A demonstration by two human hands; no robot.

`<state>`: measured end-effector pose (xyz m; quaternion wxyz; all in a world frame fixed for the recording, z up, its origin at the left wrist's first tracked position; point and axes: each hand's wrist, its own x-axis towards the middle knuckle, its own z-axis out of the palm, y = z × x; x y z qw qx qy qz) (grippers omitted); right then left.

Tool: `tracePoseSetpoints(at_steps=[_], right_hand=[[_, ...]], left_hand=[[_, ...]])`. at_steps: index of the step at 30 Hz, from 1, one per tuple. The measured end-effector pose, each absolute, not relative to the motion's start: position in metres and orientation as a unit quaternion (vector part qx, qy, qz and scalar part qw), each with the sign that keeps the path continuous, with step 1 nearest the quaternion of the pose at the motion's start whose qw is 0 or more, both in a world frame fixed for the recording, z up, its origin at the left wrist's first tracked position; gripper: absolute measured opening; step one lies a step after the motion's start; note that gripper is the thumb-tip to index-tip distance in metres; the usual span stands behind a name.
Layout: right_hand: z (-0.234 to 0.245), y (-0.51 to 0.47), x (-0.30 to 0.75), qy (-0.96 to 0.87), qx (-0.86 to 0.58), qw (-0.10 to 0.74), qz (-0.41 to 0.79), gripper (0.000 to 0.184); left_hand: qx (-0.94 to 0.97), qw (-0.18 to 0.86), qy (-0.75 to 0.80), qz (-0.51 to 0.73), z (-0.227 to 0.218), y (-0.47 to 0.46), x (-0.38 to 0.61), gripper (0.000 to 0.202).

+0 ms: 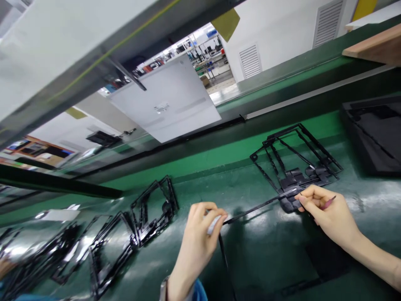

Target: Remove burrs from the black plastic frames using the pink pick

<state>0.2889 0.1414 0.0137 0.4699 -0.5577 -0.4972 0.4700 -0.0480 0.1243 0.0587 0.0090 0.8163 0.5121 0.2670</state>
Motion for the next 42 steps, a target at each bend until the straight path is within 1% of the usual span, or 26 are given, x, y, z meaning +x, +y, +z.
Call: tracePoseSetpoints(at_steps=[2, 3, 5, 7, 8, 10, 12, 15, 18, 20, 25, 28, 32, 36, 37, 38, 40, 42], right_hand=[[0.010, 0.140, 0.288, -0.495, -0.556, 0.466, 0.478, 0.038], [0.008, 0.139, 0.288, -0.494, -0.554, 0.465, 0.483, 0.038], [0.004, 0.139, 0.288, -0.491, -0.552, 0.464, 0.489, 0.037], [0.002, 0.141, 0.289, -0.486, -0.556, 0.465, 0.489, 0.038], [0.002, 0.143, 0.290, -0.482, -0.561, 0.465, 0.486, 0.039], [0.004, 0.145, 0.292, -0.474, -0.575, 0.463, 0.480, 0.039], [0.005, 0.147, 0.293, -0.474, -0.581, 0.459, 0.477, 0.039], [0.004, 0.146, 0.292, -0.481, -0.574, 0.458, 0.479, 0.038], [-0.002, 0.143, 0.291, -0.489, -0.567, 0.453, 0.484, 0.037], [-0.005, 0.142, 0.290, -0.493, -0.567, 0.448, 0.484, 0.036], [-0.005, 0.142, 0.293, -0.494, -0.578, 0.453, 0.465, 0.037], [-0.003, 0.143, 0.293, -0.490, -0.590, 0.455, 0.452, 0.035], [-0.003, 0.144, 0.292, -0.482, -0.593, 0.457, 0.455, 0.032], [-0.004, 0.144, 0.291, -0.480, -0.583, 0.456, 0.471, 0.032], [-0.005, 0.144, 0.290, -0.481, -0.579, 0.453, 0.477, 0.033], [-0.005, 0.143, 0.290, -0.484, -0.576, 0.448, 0.482, 0.033], [-0.005, 0.142, 0.289, -0.491, -0.574, 0.440, 0.486, 0.033], [-0.006, 0.142, 0.288, -0.495, -0.576, 0.436, 0.484, 0.033]], left_hand=[[0.781, 0.049, 0.542, 0.306, 0.058, 0.124, -0.061, 0.012], [0.761, 0.100, 0.545, 0.338, 0.058, 0.122, -0.062, 0.014], [0.719, 0.245, 0.500, 0.415, 0.061, 0.116, -0.053, 0.018], [0.681, 0.383, 0.415, 0.467, 0.065, 0.107, -0.036, 0.019], [0.668, 0.424, 0.392, 0.470, 0.067, 0.102, -0.028, 0.017], [0.658, 0.453, 0.383, 0.463, 0.070, 0.097, -0.020, 0.016], [0.656, 0.436, 0.398, 0.470, 0.072, 0.095, -0.023, 0.019], [0.669, 0.359, 0.455, 0.466, 0.073, 0.098, -0.040, 0.022], [0.731, 0.268, 0.510, 0.367, 0.077, 0.101, -0.045, 0.016], [0.779, 0.214, 0.507, 0.302, 0.079, 0.100, -0.037, 0.011], [0.832, 0.039, 0.491, 0.256, 0.071, 0.101, -0.012, 0.014], [0.842, -0.010, 0.494, 0.217, 0.063, 0.102, -0.006, 0.018], [0.836, 0.005, 0.515, 0.187, 0.052, 0.102, -0.017, 0.016], [0.796, 0.017, 0.549, 0.255, 0.047, 0.102, -0.048, 0.011], [0.779, 0.037, 0.562, 0.275, 0.047, 0.102, -0.054, 0.010], [0.761, 0.074, 0.573, 0.297, 0.047, 0.101, -0.057, 0.011], [0.722, 0.186, 0.567, 0.350, 0.049, 0.097, -0.052, 0.013], [0.689, 0.298, 0.524, 0.401, 0.051, 0.095, -0.036, 0.014]])
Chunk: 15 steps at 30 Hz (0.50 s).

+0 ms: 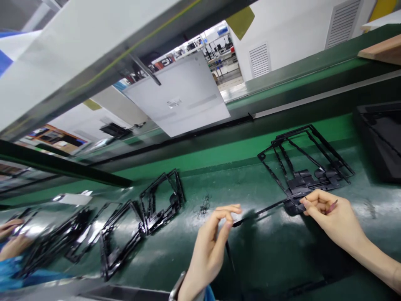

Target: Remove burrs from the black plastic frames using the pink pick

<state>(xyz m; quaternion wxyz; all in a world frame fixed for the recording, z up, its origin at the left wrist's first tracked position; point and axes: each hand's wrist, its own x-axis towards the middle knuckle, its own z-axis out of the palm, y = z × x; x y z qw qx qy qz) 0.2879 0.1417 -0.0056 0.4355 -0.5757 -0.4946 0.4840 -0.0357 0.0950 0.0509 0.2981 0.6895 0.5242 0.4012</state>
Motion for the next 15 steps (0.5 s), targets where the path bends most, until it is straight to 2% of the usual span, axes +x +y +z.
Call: tracePoseSetpoints(at_steps=[2, 4, 8, 15], right_hand=[[-0.006, 0.142, 0.287, -0.495, -0.581, 0.434, 0.480, 0.034], [-0.006, 0.142, 0.288, -0.496, -0.584, 0.431, 0.477, 0.035], [-0.007, 0.141, 0.291, -0.505, -0.589, 0.421, 0.469, 0.035], [-0.008, 0.140, 0.293, -0.534, -0.608, 0.392, 0.438, 0.027]], left_hand=[[0.669, 0.376, 0.478, 0.426, 0.052, 0.096, -0.017, 0.016], [0.662, 0.411, 0.461, 0.425, 0.050, 0.101, -0.003, 0.019], [0.690, 0.325, 0.528, 0.373, 0.040, 0.113, -0.005, 0.027], [0.718, 0.243, 0.569, 0.317, 0.026, 0.108, -0.034, 0.016]])
